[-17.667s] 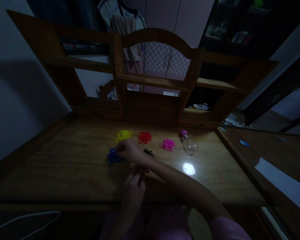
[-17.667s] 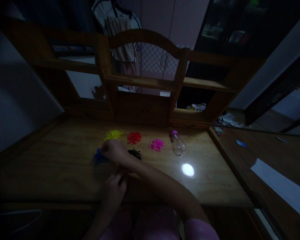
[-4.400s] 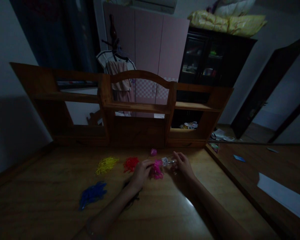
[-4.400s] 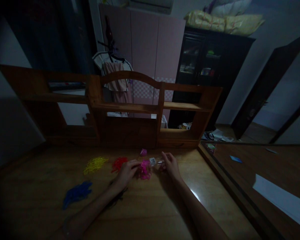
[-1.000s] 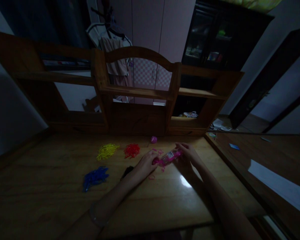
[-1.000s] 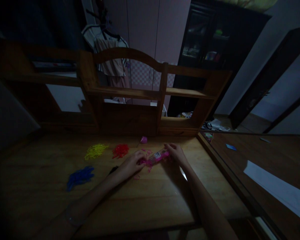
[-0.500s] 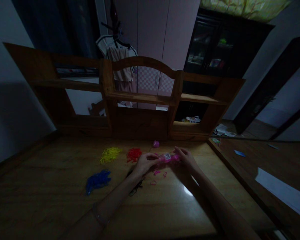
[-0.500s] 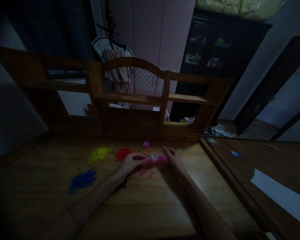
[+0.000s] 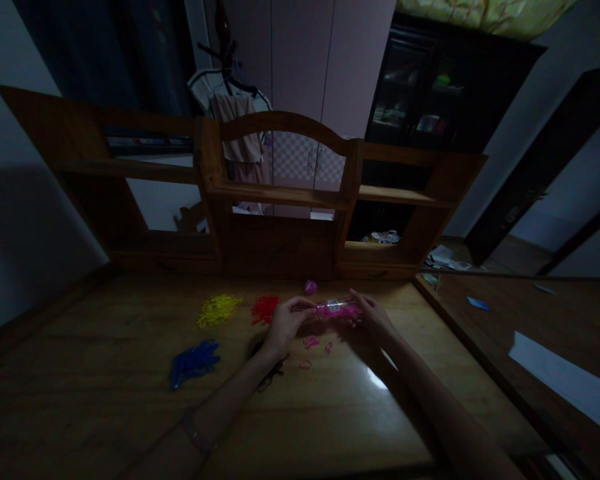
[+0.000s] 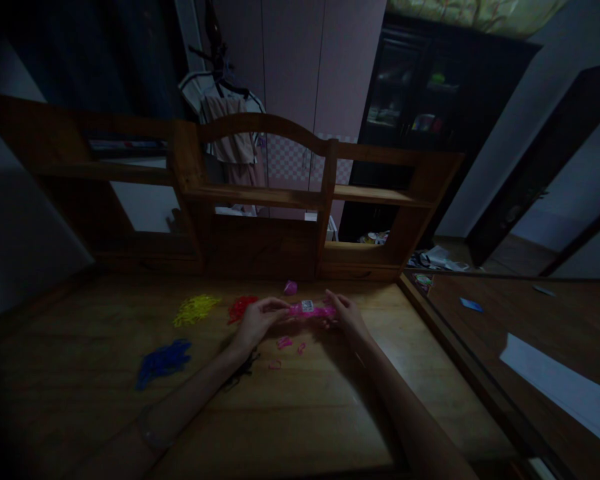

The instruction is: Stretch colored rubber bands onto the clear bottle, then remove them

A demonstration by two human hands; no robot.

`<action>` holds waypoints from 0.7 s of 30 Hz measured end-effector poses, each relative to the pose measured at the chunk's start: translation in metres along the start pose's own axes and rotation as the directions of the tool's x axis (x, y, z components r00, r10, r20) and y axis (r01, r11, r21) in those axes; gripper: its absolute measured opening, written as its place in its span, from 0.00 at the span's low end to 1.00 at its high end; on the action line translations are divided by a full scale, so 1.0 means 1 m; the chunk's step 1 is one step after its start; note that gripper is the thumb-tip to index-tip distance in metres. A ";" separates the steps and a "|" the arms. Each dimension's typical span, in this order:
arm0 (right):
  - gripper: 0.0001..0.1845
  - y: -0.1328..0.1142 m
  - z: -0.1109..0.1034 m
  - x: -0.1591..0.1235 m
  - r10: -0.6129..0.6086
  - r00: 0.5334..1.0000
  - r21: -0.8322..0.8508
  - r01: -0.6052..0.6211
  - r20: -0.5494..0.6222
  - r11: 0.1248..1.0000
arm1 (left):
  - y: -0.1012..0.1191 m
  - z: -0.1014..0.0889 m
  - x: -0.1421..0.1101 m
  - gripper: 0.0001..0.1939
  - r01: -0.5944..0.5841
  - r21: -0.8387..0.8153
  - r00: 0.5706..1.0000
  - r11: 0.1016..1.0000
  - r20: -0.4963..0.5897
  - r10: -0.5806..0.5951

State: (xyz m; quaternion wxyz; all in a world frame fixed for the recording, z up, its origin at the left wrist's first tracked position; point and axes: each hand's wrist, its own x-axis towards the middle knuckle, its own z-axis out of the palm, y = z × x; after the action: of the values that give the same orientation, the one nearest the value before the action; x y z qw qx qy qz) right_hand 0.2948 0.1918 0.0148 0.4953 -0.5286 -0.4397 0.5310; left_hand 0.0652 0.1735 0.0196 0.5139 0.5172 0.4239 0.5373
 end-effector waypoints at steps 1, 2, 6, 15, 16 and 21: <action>0.22 0.000 0.001 -0.001 -0.001 1.000 0.010 0.001 0.021 1.000 | 0.001 0.000 -0.001 0.12 -0.008 0.013 1.000 1.000 -0.022 0.008; 0.23 0.000 0.003 -0.002 0.000 0.999 0.018 0.000 0.040 1.000 | 0.003 0.000 -0.001 0.12 -0.016 0.023 0.999 1.000 -0.041 0.017; 0.23 0.000 0.006 -0.004 0.012 0.998 0.038 -0.015 0.063 0.999 | 0.008 -0.001 -0.004 0.09 -0.083 0.100 0.995 0.992 -0.049 0.088; 0.24 -0.003 0.005 -0.005 -0.018 0.988 0.155 -0.006 0.154 0.988 | 0.019 0.001 -0.017 0.10 -0.471 0.306 0.882 0.828 0.137 0.451; 0.24 -0.002 0.005 -0.004 -0.009 0.987 0.165 -0.017 0.159 0.986 | 0.021 0.002 -0.019 0.10 -0.530 0.328 0.846 0.782 0.143 0.513; 0.23 0.000 0.010 -0.003 0.071 0.959 0.254 -0.144 0.276 0.956 | 0.032 0.003 -0.027 0.08 -0.666 0.371 0.731 0.647 0.151 0.665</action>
State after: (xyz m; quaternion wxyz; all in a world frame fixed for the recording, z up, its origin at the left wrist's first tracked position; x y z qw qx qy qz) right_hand 0.2847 0.1897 0.0154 0.4702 -0.4035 -0.3950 0.6783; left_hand 0.0626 0.1425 0.0481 0.1637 0.7303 0.3047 0.5891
